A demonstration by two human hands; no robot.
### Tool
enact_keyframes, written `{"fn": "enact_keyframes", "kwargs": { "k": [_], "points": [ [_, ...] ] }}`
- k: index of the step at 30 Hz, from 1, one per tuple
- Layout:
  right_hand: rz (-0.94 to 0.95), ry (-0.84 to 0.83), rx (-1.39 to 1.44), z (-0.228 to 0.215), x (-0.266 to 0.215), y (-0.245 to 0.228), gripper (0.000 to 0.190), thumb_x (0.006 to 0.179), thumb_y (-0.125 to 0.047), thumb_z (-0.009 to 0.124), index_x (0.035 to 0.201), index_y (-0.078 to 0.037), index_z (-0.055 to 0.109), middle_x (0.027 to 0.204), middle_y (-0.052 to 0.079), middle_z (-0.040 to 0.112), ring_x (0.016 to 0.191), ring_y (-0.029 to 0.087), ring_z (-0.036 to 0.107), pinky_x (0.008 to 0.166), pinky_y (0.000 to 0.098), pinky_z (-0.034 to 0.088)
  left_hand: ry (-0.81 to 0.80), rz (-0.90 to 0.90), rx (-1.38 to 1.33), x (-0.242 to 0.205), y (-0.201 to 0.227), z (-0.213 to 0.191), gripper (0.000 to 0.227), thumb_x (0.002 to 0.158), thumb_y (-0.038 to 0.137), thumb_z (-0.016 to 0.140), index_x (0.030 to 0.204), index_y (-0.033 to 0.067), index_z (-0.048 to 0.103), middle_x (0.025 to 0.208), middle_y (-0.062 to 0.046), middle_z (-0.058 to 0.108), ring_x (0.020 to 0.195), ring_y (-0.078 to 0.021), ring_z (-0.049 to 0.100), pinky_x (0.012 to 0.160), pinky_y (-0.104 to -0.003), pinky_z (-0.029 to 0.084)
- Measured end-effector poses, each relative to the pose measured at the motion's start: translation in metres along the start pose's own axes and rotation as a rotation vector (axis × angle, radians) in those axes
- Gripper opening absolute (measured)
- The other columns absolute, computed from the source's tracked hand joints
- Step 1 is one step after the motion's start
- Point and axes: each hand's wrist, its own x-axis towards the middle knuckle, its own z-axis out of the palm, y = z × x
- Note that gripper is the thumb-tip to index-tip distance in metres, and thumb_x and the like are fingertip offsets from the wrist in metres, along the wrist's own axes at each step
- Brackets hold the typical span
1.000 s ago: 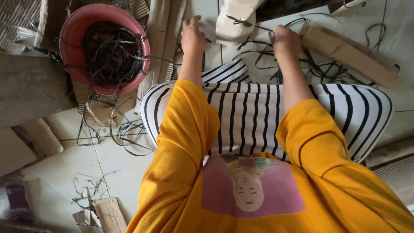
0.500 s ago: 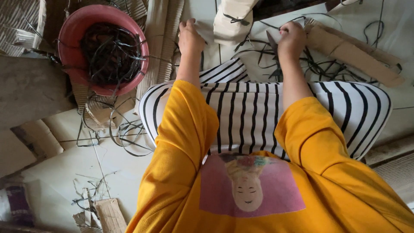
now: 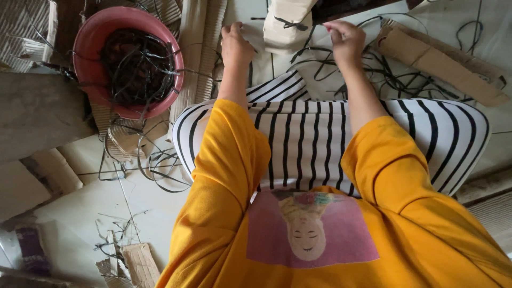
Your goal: The person wraps cardboard around the legs of a wooden chair and secures the cardboard with tape, using scissors to cut the tape and thin wire to further fasten the padding.
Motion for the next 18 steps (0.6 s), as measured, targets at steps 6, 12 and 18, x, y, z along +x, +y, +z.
{"fn": "enact_keyframes", "kwargs": {
  "k": [6,12,18],
  "points": [
    [0.175,-0.054,0.103,0.017,0.002,-0.004,0.025,0.094,0.003,0.058,0.099,-0.004,0.081,0.095,0.009,0.08,0.088,0.018,0.075,0.078,0.0296,0.06,0.028,0.034,-0.006,0.004,-0.002,0.002,0.072,0.077,-0.001,0.069,0.144,0.0164,0.05,0.143,-0.015,0.046,0.123,-0.0403,0.056,0.096,-0.053,0.055],
    [0.165,-0.089,0.05,0.019,0.001,0.007,0.024,0.094,0.004,0.059,0.1,-0.003,0.081,0.098,0.01,0.08,0.09,0.02,0.075,0.077,0.031,0.058,0.182,0.381,0.21,0.009,0.015,-0.001,0.096,0.08,-0.013,0.073,0.154,0.0381,0.04,0.158,-0.007,0.039,0.14,-0.0291,0.049,0.096,-0.05,0.053],
    [0.258,-0.107,0.101,0.016,0.004,-0.001,0.019,0.093,-0.004,0.063,0.101,-0.004,0.081,0.097,0.01,0.08,0.089,0.019,0.075,0.076,0.0297,0.06,0.074,0.54,0.264,0.01,0.02,0.001,0.055,0.082,0.001,0.077,0.127,0.0321,0.071,0.132,0.004,0.061,0.12,-0.025,0.053,0.1,-0.047,0.05]
  ]
}}
